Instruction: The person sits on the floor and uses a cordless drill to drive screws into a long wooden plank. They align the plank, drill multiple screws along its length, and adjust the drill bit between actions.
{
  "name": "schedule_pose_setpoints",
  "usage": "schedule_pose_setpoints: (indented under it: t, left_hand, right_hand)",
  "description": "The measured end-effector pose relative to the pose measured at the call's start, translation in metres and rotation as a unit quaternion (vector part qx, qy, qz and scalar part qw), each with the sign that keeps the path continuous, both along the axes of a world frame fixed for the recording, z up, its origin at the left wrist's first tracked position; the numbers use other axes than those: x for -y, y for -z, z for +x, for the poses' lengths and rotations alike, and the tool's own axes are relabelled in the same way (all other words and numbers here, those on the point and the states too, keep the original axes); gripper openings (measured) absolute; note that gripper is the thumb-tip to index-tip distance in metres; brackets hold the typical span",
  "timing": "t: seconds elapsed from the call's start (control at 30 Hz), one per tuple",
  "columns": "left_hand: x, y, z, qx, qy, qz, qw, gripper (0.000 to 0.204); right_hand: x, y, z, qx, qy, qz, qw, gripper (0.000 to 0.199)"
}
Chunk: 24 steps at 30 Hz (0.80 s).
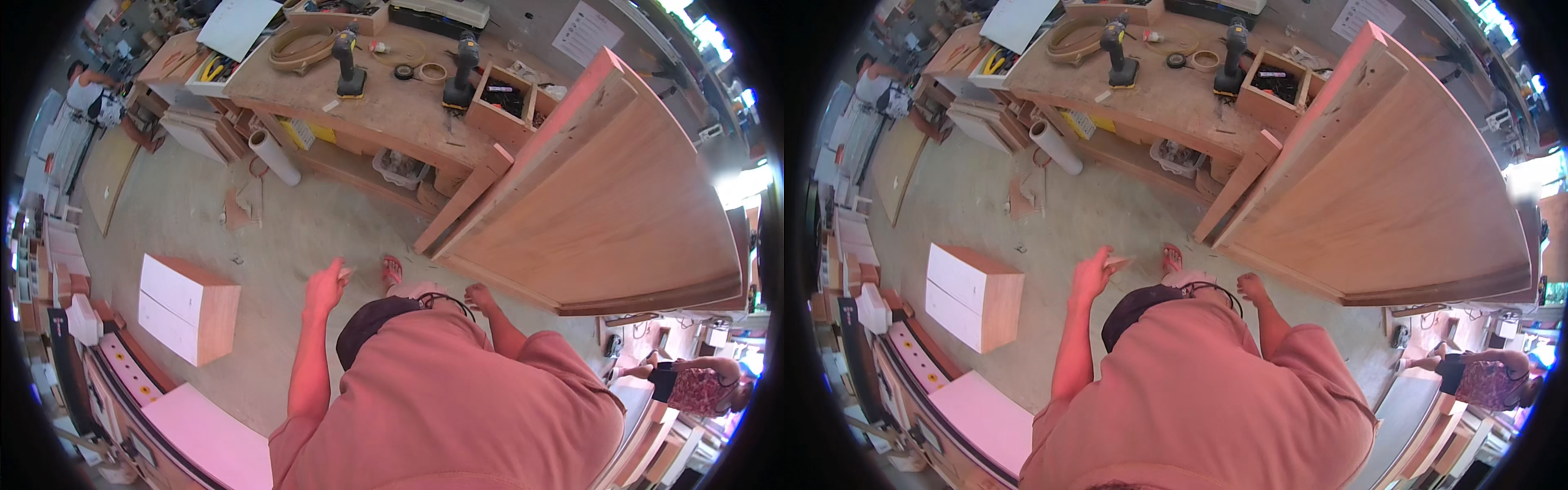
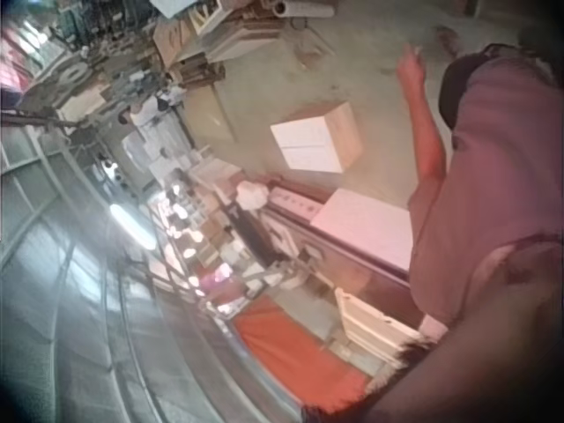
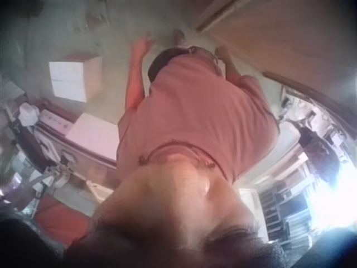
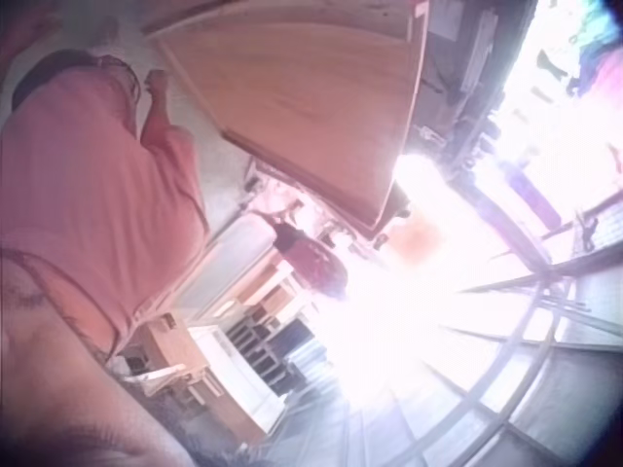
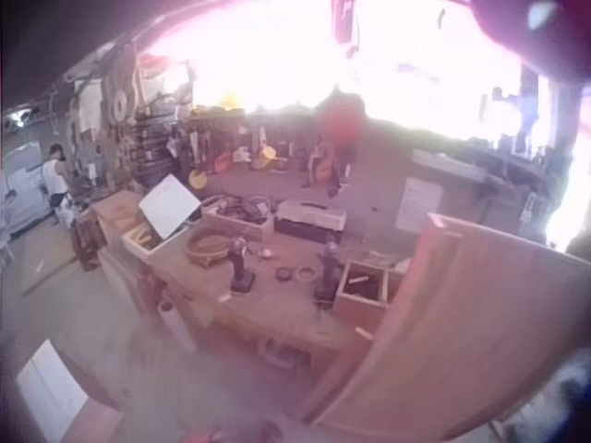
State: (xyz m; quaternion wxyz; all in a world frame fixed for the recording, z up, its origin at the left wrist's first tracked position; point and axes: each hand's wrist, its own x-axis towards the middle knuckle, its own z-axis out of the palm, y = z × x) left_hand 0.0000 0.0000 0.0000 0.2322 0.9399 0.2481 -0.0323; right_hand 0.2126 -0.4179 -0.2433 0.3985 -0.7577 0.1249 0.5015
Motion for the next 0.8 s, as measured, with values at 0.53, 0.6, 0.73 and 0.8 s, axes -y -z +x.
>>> schedule_pose_setpoints:
  t: [0.53,0.6,0.73,0.8]
  left_hand:
    - [-0.123,0.012,0.289,-0.077,0.346,-0.03,0.934,0.051]
    - [-0.127,0.03,0.32,-0.09,0.397,-0.031,0.913,0.054]
    - [-0.121,0.043,0.369,-0.094,0.464,-0.055,0.879,0.057]
    - [-0.117,0.05,0.388,-0.055,0.493,-0.055,0.866,0.055]
  right_hand:
    - [-0.142,-0.112,0.105,0.203,0.232,0.082,0.948,0.033]
    - [-0.148,-0.112,0.069,0.187,0.287,0.057,0.938,0.034]
    - [-0.17,-0.105,-0.04,0.108,0.424,0.002,0.899,0.032]
    - [-0.187,-0.097,-0.102,0.059,0.479,-0.027,0.875,0.034]
